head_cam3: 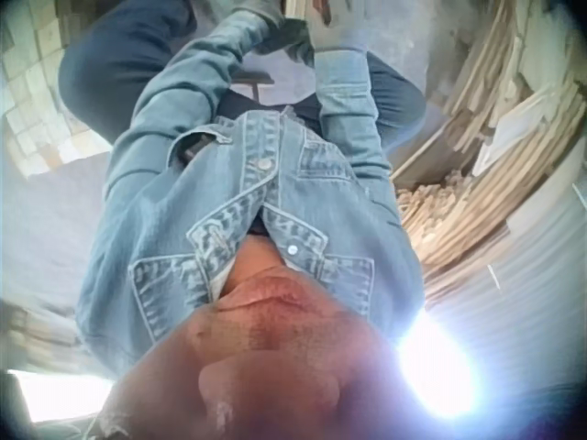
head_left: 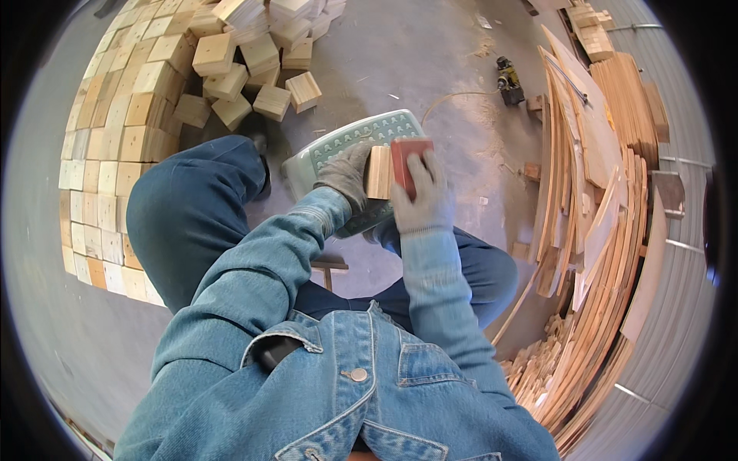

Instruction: The person sits on a small stool and sands small wooden blocks one by one using a red sanding block. They hold the block in their left hand and rub the sanding block over its surfaces with their right hand, then place the finished block into a pile on the floor.

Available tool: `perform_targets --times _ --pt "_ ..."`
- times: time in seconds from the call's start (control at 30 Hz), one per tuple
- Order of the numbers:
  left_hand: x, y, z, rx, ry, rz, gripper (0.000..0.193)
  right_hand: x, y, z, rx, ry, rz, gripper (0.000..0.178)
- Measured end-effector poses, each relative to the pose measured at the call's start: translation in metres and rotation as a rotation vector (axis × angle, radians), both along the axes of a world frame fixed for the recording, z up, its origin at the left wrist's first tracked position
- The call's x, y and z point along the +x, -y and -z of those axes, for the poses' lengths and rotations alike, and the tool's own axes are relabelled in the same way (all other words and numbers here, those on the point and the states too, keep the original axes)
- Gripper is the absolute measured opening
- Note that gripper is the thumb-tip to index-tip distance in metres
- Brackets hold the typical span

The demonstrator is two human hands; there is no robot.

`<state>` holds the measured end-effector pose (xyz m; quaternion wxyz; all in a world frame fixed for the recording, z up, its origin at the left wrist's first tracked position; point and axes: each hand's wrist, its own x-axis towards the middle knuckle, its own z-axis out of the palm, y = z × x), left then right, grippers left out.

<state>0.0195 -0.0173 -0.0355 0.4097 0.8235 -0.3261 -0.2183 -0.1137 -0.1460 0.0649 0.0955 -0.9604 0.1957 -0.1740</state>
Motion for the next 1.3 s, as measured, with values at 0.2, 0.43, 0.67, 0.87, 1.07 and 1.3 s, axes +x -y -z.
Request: perform_targets --times 0.2,0.43,0.67,0.87,1.07,1.3 --pt "-0.002 0.001 -0.005 0.027 -0.032 0.023 0.097 -0.075 -0.049 -0.025 0.033 -0.088 -0.041 0.063" --pt "-0.006 -0.003 -0.019 0.006 -0.032 0.01 0.104 -0.002 0.006 -0.002 -0.002 0.022 -0.011 0.057" --pt "-0.005 -0.001 -0.027 0.012 0.035 0.02 0.096 0.061 0.043 -0.006 0.052 -0.082 0.11 0.056" --pt "-0.004 -0.001 -0.007 0.002 0.075 -0.007 0.082 -0.044 -0.01 -0.005 0.05 0.029 -0.012 0.064" --pt "-0.004 -0.002 -0.016 0.088 0.002 0.058 0.096 -0.075 -0.04 -0.023 0.122 -0.043 0.032 0.06" --pt "-0.007 -0.001 -0.037 0.082 -0.027 0.032 0.103 0.038 0.038 -0.004 0.065 -0.049 0.097 0.059"
